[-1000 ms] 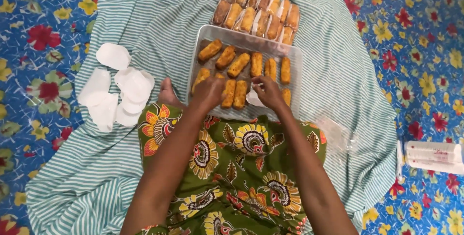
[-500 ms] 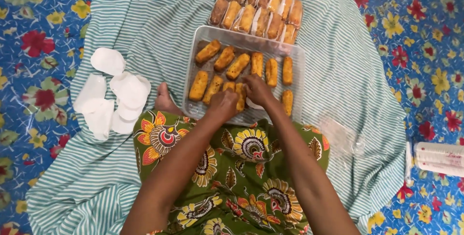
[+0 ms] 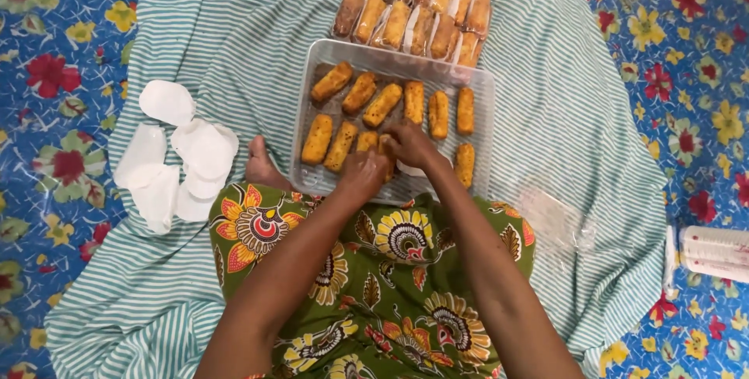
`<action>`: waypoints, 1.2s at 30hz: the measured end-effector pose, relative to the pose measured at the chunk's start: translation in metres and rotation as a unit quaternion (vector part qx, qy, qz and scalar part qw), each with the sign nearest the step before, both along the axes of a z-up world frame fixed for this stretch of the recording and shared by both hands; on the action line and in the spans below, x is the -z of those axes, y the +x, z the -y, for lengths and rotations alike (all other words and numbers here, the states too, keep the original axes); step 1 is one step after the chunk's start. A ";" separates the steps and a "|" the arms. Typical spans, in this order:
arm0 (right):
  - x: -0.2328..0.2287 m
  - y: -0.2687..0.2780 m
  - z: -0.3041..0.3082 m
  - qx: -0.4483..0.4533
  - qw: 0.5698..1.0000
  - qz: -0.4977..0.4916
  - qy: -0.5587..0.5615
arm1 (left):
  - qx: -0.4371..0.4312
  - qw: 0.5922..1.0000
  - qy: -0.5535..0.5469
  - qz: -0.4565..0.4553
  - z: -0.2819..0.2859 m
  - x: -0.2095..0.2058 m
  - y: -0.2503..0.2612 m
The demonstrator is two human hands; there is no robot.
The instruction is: Wrapping individual rectangular food items in plastic film and organizing them in a tray.
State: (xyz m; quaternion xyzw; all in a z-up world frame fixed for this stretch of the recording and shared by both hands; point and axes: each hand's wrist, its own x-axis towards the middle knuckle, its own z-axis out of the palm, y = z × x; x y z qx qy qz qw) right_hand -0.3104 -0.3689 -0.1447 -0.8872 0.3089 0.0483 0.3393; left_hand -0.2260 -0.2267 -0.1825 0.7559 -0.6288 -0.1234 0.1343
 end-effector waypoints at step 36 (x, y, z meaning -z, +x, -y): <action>-0.092 -0.046 -0.047 0.183 0.958 0.138 0.173 | -0.048 0.972 0.025 -0.230 -0.028 -0.065 0.022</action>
